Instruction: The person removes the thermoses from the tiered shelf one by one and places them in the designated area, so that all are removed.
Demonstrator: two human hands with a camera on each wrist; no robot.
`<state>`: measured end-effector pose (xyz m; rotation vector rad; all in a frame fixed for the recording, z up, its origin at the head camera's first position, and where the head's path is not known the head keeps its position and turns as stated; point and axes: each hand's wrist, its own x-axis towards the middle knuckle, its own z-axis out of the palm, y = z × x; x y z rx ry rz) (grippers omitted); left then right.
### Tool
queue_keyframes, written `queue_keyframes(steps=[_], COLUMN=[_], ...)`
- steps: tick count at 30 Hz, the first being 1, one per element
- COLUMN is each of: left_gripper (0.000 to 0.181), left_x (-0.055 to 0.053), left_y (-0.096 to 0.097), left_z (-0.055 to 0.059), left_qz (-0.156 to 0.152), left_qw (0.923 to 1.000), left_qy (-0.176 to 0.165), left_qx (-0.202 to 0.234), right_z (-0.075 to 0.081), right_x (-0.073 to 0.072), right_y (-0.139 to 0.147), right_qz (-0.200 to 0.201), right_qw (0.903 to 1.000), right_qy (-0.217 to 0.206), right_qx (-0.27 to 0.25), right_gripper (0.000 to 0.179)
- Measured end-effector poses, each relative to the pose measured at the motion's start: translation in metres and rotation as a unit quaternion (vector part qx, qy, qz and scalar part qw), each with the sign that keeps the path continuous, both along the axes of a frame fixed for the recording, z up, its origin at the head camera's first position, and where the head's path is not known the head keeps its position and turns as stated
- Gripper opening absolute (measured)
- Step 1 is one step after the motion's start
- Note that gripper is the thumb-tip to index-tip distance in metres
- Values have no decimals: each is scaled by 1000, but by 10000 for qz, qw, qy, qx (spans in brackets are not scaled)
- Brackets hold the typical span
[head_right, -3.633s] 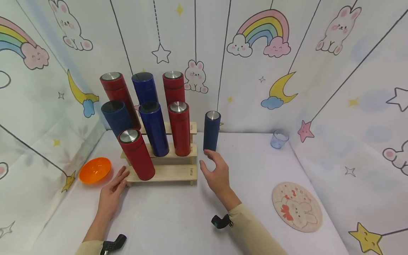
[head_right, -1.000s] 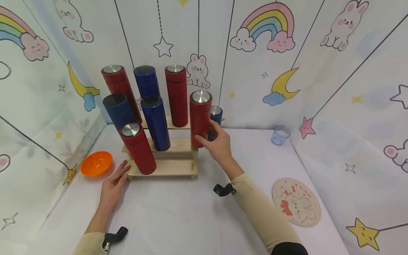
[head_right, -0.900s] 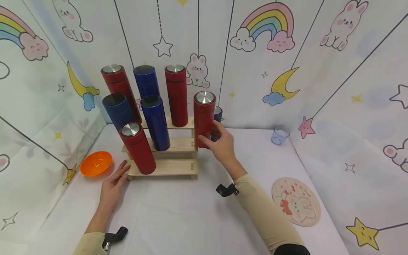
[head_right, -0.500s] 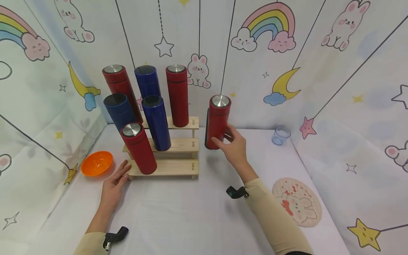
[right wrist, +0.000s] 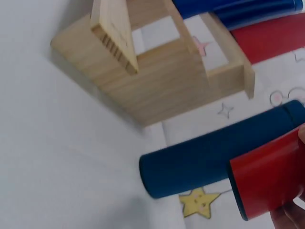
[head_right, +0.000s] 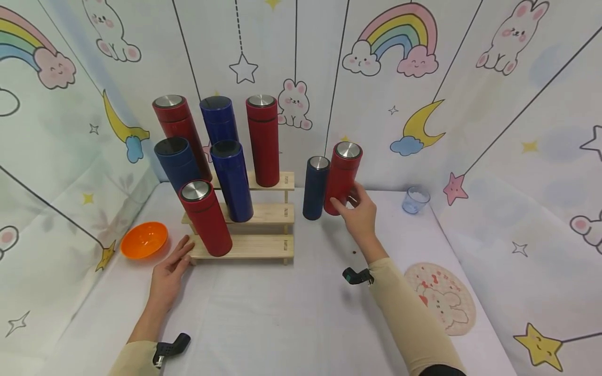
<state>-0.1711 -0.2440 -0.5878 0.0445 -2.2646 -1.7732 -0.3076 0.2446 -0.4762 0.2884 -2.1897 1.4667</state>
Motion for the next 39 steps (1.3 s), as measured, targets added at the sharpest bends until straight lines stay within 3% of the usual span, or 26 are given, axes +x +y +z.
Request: queue_keyframes(steps=[10,16,28,39], left_gripper=[37,37,38,37], left_x=[0,1,1,1], left_y=[0,1,3,1], left_z=[-1,-1,4,1], left_qz=[-55,-35,11,3], left_qw=[9997,9999,9999,9998], left_qy=[221,155,130,178], left_qx=[20,-1,-33,-11], right_z=[-16,-32,-55,-68], right_x=[-22,-32,-43,-45], right_y=[9,13,20,31], right_qz=[-253,-289,-449,-379], right_qw=[9993,9972,9941,9925], right_qy=[-265,-686,-984,-1165], right_qx=[-12,-54,-26,4], right_gripper=[64,68,66,71])
